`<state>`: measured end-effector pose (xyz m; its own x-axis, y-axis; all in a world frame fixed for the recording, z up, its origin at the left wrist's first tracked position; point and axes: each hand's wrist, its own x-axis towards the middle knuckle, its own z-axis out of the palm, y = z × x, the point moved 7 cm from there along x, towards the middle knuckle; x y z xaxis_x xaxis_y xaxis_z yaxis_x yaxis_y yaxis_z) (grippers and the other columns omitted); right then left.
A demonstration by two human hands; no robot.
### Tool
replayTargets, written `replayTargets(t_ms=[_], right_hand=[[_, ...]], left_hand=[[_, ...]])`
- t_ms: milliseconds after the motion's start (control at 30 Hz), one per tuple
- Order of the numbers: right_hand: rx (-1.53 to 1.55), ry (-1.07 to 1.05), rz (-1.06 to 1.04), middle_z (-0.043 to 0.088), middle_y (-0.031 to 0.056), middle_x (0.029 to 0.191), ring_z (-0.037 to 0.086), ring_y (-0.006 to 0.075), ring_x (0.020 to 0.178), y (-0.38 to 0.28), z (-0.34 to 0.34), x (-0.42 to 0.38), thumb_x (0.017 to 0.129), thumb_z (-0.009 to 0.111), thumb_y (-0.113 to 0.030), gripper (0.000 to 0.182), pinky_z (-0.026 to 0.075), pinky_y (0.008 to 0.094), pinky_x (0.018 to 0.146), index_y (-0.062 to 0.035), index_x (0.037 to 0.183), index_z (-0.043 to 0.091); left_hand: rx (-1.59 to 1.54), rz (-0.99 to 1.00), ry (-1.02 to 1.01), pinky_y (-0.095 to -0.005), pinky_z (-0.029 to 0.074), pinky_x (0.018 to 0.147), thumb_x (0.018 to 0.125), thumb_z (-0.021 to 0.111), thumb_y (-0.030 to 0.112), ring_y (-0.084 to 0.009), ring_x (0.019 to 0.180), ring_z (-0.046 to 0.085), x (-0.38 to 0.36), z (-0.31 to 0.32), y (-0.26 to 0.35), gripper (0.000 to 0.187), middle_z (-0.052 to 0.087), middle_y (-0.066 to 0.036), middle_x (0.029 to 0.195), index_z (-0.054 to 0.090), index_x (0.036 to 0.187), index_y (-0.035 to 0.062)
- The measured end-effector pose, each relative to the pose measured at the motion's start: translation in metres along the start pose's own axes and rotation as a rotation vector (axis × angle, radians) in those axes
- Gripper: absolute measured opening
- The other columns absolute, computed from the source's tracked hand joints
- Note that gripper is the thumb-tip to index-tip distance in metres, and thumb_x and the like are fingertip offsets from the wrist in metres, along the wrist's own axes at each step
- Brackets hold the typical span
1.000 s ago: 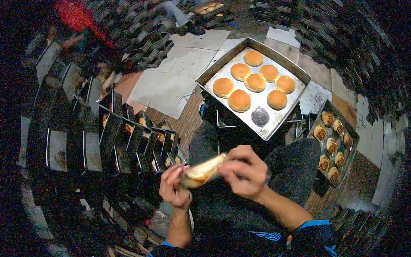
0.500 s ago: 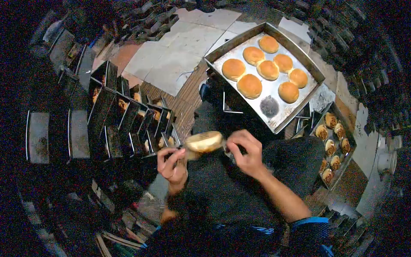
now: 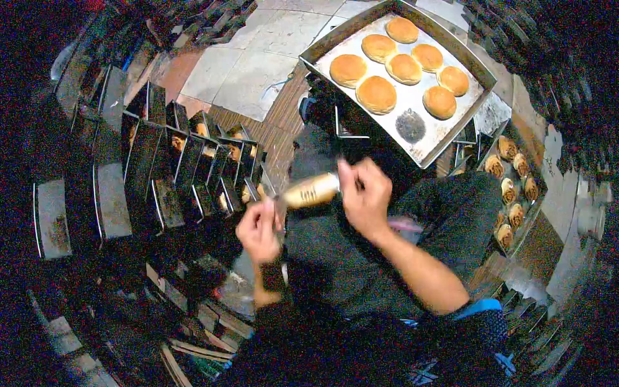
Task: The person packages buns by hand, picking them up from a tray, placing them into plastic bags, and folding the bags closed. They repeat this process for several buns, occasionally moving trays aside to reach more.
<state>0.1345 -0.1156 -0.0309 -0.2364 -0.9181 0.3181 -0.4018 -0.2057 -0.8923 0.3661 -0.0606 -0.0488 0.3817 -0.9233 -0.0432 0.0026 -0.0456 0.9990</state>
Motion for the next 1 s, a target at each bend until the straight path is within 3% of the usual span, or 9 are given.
replayTargets(t_ms=[67, 167, 267, 333, 433, 500, 733, 867, 1000], right_hand=[[0.008, -0.108, 0.161, 0.043, 0.0114, 0.056, 0.041, 0.0214, 0.048, 0.021, -0.008, -0.054, 0.09, 0.063, -0.013, 0.033, 0.033, 0.0376, 0.048, 0.0017, 0.063, 0.051], [-0.098, -0.376, 0.464, 0.049, 0.0196, 0.059, 0.05, 0.0258, 0.053, 0.057, -0.017, -0.119, 0.091, 0.06, -0.015, 0.03, 0.036, 0.0408, 0.051, 0.0011, 0.066, 0.06], [-0.242, -0.414, 0.212, 0.061, 0.0177, 0.068, 0.056, 0.0284, 0.057, 0.033, -0.041, -0.086, 0.085, 0.067, -0.016, 0.024, 0.041, 0.041, 0.052, -0.0017, 0.066, 0.065], [-0.128, -0.372, 0.133, 0.066, 0.0153, 0.075, 0.062, 0.0297, 0.067, -0.001, -0.049, -0.049, 0.078, 0.074, -0.016, 0.013, 0.048, 0.0385, 0.061, -0.0039, 0.077, 0.07], [0.028, -0.572, -0.296, 0.068, 0.0178, 0.099, 0.066, 0.0327, 0.09, -0.058, -0.018, -0.028, 0.07, 0.078, -0.013, 0.044, 0.052, 0.035, 0.079, -0.0035, 0.112, 0.066], [0.007, -0.756, -0.172, 0.064, 0.0209, 0.112, 0.064, 0.0362, 0.1, -0.04, 0.012, -0.03, 0.068, 0.079, -0.013, 0.062, 0.051, 0.0369, 0.088, -0.0004, 0.124, 0.057], [0.121, -0.217, 0.58, 0.066, 0.0021, 0.085, 0.058, 0.0093, 0.073, 0.086, -0.072, 0.042, 0.082, 0.074, -0.039, 0.043, 0.049, 0.0267, 0.067, -0.0053, 0.106, 0.061], [-0.626, 0.088, -0.032, 0.068, 0.0192, 0.084, 0.067, 0.0291, 0.078, 0.097, -0.148, 0.088, 0.096, 0.053, -0.029, 0.034, 0.051, 0.0388, 0.072, 0.001, 0.097, 0.068], [-0.337, -0.361, 0.175, 0.068, 0.0168, 0.087, 0.066, 0.0327, 0.084, 0.099, -0.149, 0.026, 0.086, 0.065, -0.019, 0.02, 0.051, 0.0404, 0.078, -0.0015, 0.095, 0.07]], left_hand=[[0.186, -0.197, 0.022, -0.0206, 0.041, 0.054, 0.089, 0.07, 0.015, -0.0063, 0.059, 0.053, -0.042, -0.021, -0.015, 0.016, 0.06, -0.001, 0.07, 0.068, 0.085, -0.0011], [0.467, 0.081, -0.014, -0.0264, 0.051, 0.065, 0.087, 0.07, 0.01, -0.013, 0.073, 0.061, -0.094, -0.024, -0.01, 0.014, 0.064, -0.01, 0.08, 0.068, 0.087, -0.0036], [0.651, 0.434, -0.076, -0.0256, 0.051, 0.061, 0.087, 0.069, 0.006, -0.0127, 0.069, 0.061, -0.1, -0.012, 0.031, 0.011, 0.063, -0.009, 0.077, 0.066, 0.086, -0.0042], [0.252, -0.074, 0.145, -0.022, 0.045, 0.055, 0.091, 0.065, 0.011, -0.0085, 0.058, 0.056, -0.086, -0.03, 0.021, 0.011, 0.062, -0.003, 0.069, 0.066, 0.087, 0.0008], [0.334, 0.014, -0.009, -0.0193, 0.04, 0.049, 0.091, 0.066, 0.009, -0.0048, 0.055, 0.051, -0.032, -0.003, 0.047, 0.014, 0.059, -0.001, 0.069, 0.065, 0.085, -0.0034], [0.265, -0.072, -0.102, -0.0181, 0.035, 0.049, 0.092, 0.066, 0.013, -0.0037, 0.053, 0.047, -0.002, 0.009, 0.023, 0.016, 0.057, 0.002, 0.067, 0.066, 0.087, -0.002], [0.063, -0.037, -0.212, -0.0206, 0.043, 0.07, 0.088, 0.066, 0.016, -0.0072, 0.075, 0.053, -0.006, 0.084, 0.023, 0.018, 0.061, -0.001, 0.088, 0.065, 0.101, 0.0041], [0.548, 0.368, -0.609, -0.0405, 0.047, 0.082, 0.079, 0.073, 0.023, -0.0347, 0.091, 0.059, -0.051, 0.171, -0.011, 0.035, 0.062, -0.016, 0.091, 0.063, 0.107, 0.0055], [0.557, 0.181, -0.889, -0.0445, 0.048, 0.078, 0.084, 0.065, 0.016, -0.0364, 0.086, 0.062, -0.069, 0.18, -0.064, 0.019, 0.064, -0.015, 0.091, 0.067, 0.099, 0.0043]])
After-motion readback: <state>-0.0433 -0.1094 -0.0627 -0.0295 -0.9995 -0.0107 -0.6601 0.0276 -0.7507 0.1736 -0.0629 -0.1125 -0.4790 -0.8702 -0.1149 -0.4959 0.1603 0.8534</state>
